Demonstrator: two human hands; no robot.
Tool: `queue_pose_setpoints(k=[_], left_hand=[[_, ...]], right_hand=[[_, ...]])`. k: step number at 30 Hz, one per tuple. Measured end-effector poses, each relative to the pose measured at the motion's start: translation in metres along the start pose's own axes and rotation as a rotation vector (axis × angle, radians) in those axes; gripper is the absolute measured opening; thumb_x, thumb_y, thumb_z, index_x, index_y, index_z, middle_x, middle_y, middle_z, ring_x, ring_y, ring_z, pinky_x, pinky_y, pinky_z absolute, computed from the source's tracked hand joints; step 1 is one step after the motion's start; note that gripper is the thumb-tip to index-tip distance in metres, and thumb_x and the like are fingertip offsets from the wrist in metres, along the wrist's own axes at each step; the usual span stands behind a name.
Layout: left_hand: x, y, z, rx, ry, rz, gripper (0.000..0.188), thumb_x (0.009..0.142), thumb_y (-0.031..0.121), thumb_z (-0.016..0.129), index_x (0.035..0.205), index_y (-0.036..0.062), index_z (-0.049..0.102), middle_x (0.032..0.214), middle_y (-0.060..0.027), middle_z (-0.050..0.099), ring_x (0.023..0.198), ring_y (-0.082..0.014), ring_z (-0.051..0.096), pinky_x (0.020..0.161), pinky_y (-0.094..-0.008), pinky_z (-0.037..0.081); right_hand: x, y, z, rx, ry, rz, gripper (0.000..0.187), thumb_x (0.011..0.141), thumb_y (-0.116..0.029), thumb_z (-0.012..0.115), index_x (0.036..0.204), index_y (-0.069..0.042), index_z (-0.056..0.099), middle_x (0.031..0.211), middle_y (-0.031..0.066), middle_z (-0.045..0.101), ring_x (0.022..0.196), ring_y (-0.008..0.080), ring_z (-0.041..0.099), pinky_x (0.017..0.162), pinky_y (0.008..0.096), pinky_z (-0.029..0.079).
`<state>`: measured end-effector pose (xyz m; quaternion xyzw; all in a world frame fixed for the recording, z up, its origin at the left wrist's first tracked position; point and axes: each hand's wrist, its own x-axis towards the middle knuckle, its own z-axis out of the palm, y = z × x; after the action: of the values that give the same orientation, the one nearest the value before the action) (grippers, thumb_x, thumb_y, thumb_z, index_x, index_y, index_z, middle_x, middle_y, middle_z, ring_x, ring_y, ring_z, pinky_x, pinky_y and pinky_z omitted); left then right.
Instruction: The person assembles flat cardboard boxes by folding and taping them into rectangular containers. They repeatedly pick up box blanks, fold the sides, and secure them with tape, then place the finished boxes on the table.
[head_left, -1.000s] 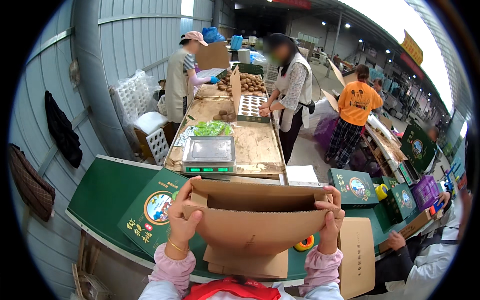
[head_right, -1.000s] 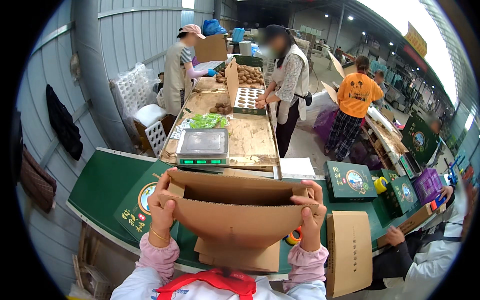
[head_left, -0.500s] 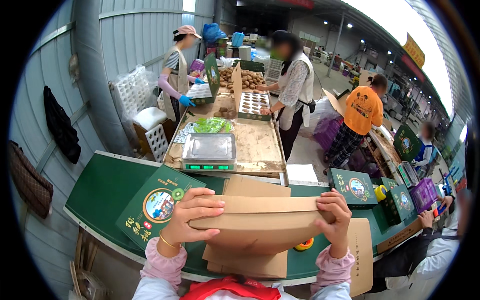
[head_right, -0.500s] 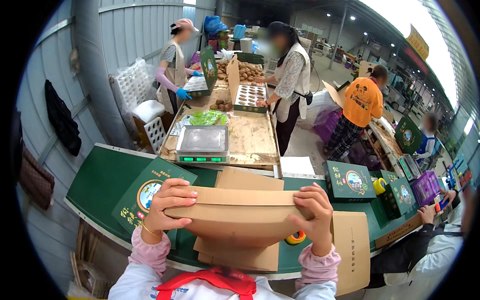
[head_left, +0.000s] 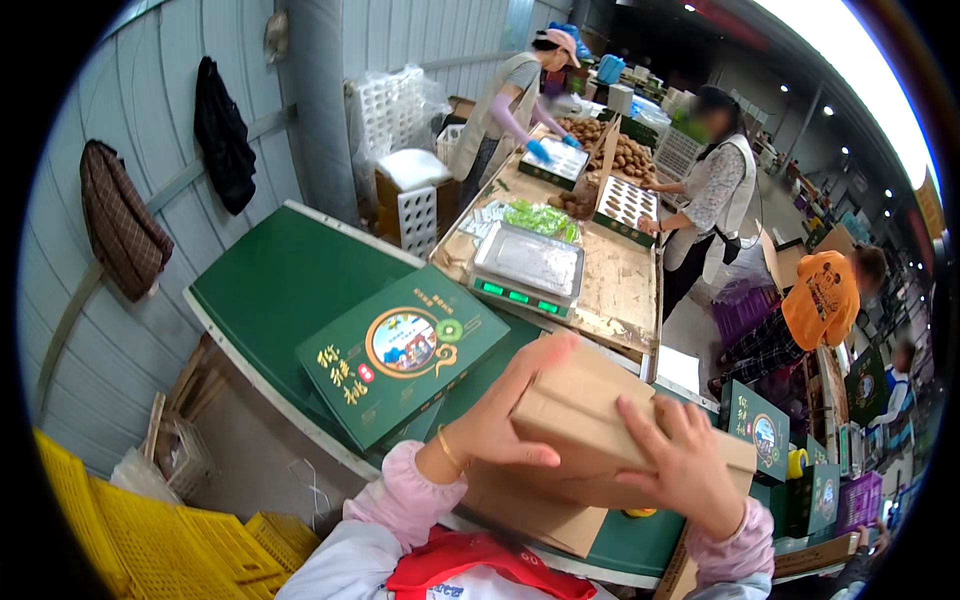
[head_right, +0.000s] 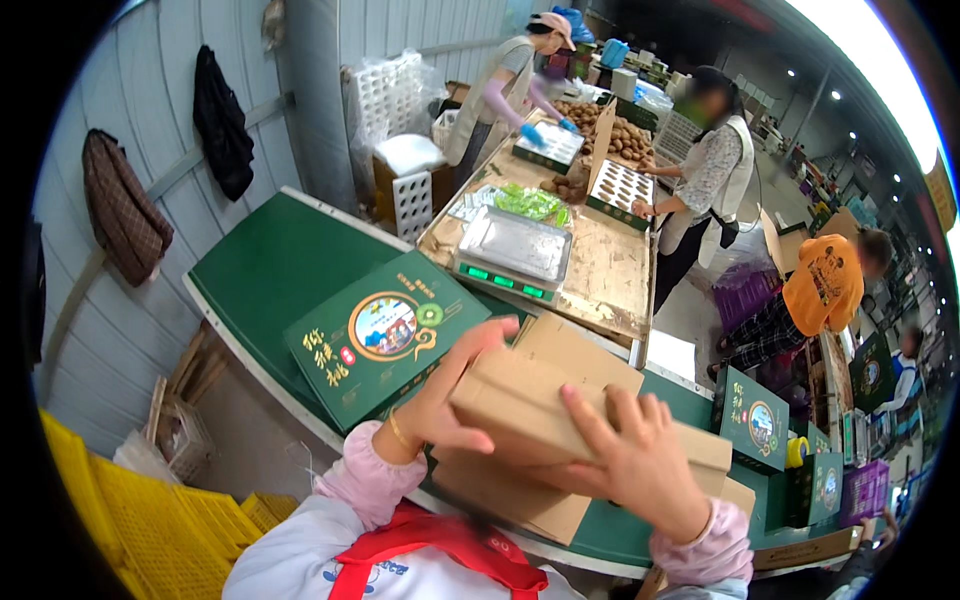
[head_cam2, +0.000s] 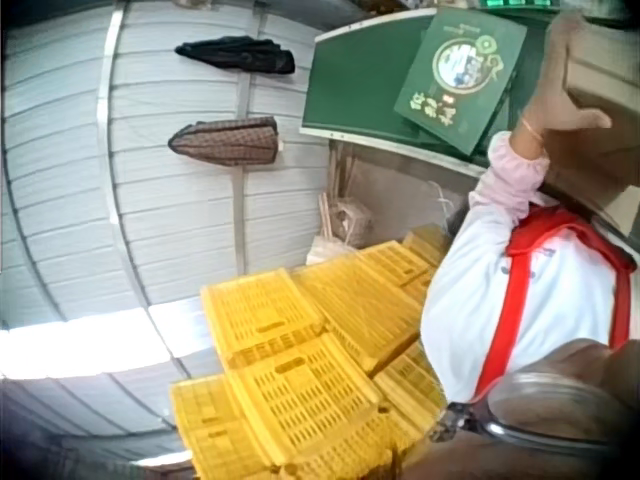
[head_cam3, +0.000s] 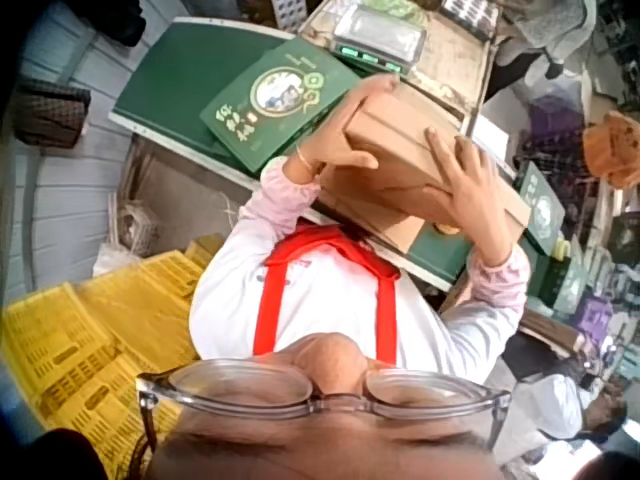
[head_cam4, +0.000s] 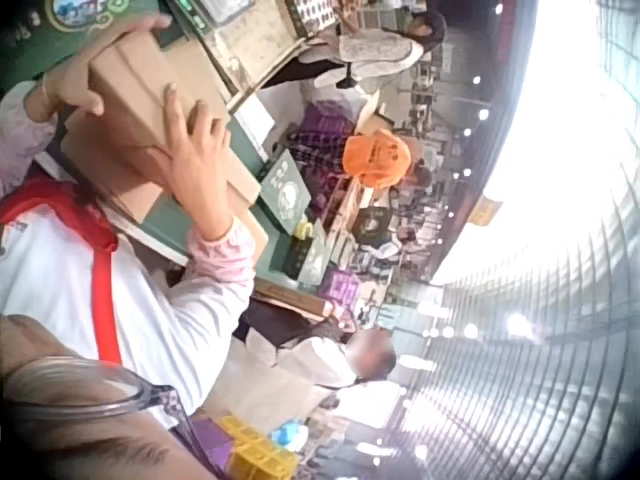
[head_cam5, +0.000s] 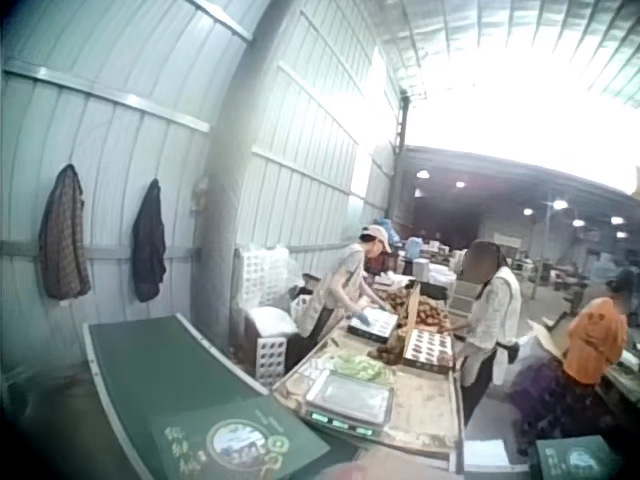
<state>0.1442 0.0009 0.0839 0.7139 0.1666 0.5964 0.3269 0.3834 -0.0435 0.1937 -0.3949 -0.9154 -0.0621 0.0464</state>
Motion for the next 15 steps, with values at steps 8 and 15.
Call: queue_pose_setpoints(k=[8, 15], left_hand=[[-0.198, -0.190, 0.022, 0.138, -0.046, -0.579, 0.090, 0.058, 0.006, 0.078, 0.136, 0.0049, 0.034, 0.132, -0.0150, 0.044, 0.126, -0.0315, 0.039, 0.105, -0.0354, 0.030], [-0.151, -0.117, 0.010, 0.114, -0.146, -0.674, 0.079, 0.060, 0.006, 0.070, 0.133, 0.0076, 0.039, 0.129, -0.0156, 0.047, 0.124, -0.0318, 0.041, 0.102, -0.0364, 0.033]], right_hand=[[0.015, 0.019, -0.002, 0.009, -0.040, -0.007, 0.080, 0.070, -0.036, 0.071, 0.138, -0.010, 0.039, 0.115, 0.0196, 0.046, 0.098, 0.0366, 0.048, 0.089, 0.0443, 0.039], [-0.036, 0.097, -0.023, 0.458, 0.086, 0.117, 0.087, 0.071, -0.036, 0.073, 0.139, -0.002, 0.032, 0.132, 0.0209, 0.042, 0.120, 0.0330, 0.044, 0.102, 0.0402, 0.033]])
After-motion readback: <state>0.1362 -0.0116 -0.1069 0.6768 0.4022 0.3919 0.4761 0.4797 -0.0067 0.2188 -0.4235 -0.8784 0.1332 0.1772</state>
